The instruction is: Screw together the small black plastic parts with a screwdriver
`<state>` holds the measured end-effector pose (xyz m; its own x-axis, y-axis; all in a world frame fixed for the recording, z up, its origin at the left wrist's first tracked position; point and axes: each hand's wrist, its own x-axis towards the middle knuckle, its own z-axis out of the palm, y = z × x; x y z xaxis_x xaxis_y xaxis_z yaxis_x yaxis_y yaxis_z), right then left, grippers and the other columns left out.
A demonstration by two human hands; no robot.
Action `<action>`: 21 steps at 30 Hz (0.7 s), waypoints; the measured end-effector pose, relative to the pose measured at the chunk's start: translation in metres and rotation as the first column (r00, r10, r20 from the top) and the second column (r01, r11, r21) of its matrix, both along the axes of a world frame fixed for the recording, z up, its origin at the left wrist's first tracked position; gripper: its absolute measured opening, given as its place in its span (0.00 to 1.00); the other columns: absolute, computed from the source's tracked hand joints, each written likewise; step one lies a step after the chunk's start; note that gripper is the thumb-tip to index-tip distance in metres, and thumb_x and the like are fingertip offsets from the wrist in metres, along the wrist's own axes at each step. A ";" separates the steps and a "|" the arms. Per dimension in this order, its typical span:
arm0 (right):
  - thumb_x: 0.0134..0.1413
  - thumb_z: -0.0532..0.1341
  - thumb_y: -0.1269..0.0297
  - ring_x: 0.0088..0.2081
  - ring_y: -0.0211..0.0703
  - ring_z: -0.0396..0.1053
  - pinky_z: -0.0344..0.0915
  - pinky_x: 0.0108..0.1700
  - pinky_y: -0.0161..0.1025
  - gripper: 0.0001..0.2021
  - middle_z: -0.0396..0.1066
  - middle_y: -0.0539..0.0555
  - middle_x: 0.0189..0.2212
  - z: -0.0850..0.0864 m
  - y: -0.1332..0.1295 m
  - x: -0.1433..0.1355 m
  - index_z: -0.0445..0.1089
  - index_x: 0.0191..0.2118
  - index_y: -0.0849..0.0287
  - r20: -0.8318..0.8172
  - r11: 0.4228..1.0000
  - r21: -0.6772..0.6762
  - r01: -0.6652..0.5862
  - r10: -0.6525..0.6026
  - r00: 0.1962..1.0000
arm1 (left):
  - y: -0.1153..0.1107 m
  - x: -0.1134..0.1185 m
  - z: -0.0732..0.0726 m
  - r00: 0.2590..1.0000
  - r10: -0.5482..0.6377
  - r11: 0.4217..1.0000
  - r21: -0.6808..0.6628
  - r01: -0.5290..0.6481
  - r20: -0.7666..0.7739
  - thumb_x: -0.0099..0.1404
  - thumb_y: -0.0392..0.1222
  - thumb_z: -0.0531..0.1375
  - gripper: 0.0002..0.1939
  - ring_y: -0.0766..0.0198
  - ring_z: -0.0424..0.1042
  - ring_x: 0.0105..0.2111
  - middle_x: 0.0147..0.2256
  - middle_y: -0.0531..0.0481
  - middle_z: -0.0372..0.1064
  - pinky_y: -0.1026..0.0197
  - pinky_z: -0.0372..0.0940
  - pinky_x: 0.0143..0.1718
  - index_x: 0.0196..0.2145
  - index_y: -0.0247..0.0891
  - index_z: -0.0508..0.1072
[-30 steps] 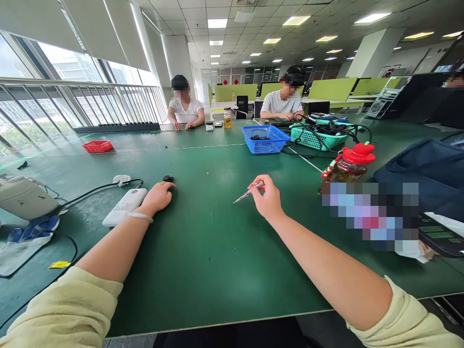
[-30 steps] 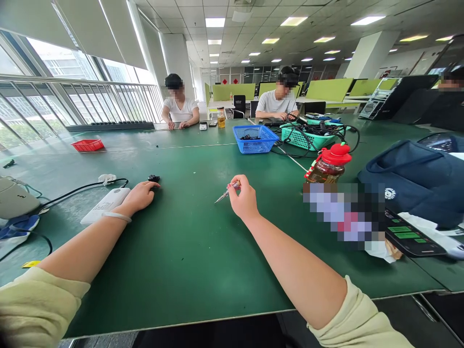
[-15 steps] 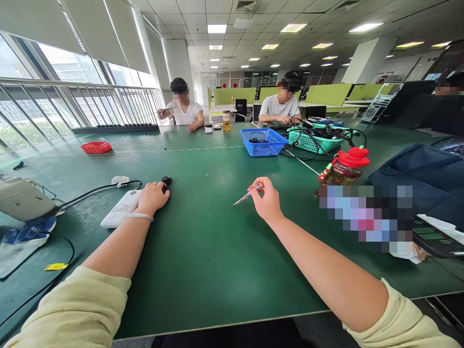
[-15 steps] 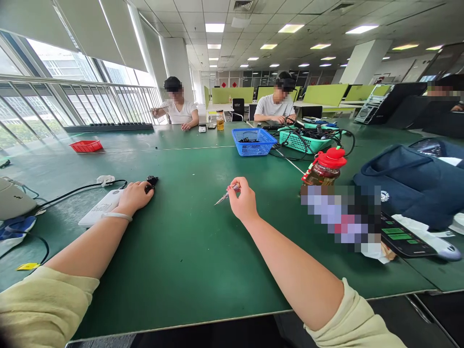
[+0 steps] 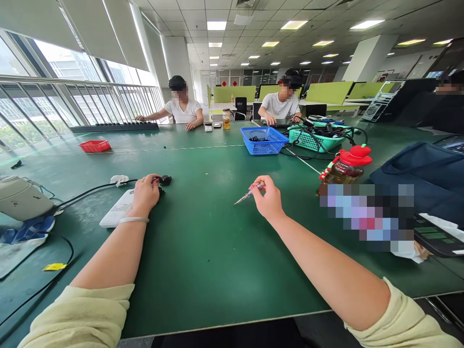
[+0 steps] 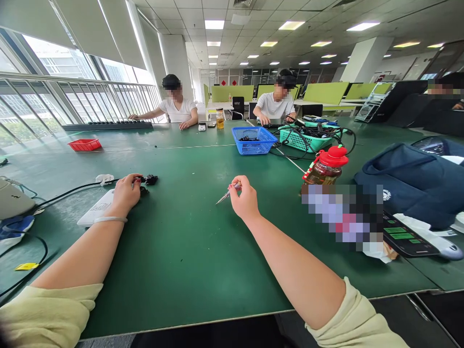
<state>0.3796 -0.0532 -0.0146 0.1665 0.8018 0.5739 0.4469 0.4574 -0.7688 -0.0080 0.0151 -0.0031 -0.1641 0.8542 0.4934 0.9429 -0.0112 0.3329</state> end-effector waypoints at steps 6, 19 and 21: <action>0.56 0.57 0.59 0.36 0.48 0.76 0.70 0.41 0.45 0.05 0.75 0.51 0.30 -0.001 -0.001 0.000 0.61 0.36 0.53 -0.003 1.000 -0.004 -0.001 0.001 1.000 | 0.000 -0.003 0.002 0.939 0.061 0.984 0.137 -0.113 0.338 0.63 0.42 0.56 0.11 0.56 0.74 0.41 0.43 0.42 0.73 0.54 0.67 0.47 0.43 0.38 0.70; 0.56 0.57 0.60 0.36 0.48 0.76 0.70 0.42 0.46 0.05 0.75 0.52 0.30 0.001 -0.001 -0.001 0.62 0.37 0.53 0.010 1.000 0.006 -0.013 0.013 1.000 | -0.004 -0.013 0.002 0.863 0.093 0.991 0.037 -0.127 0.496 0.55 0.43 0.63 0.18 0.59 0.75 0.33 0.30 0.49 0.75 0.55 0.68 0.45 0.45 0.39 0.77; 0.56 0.57 0.60 0.36 0.48 0.76 0.70 0.42 0.46 0.05 0.75 0.52 0.30 0.000 -0.001 -0.001 0.62 0.37 0.53 0.011 1.000 0.006 -0.011 0.011 1.000 | -0.003 -0.015 0.000 0.877 0.066 0.994 0.043 -0.098 0.476 0.57 0.45 0.61 0.22 0.57 0.76 0.35 0.31 0.48 0.76 0.55 0.68 0.46 0.49 0.39 0.77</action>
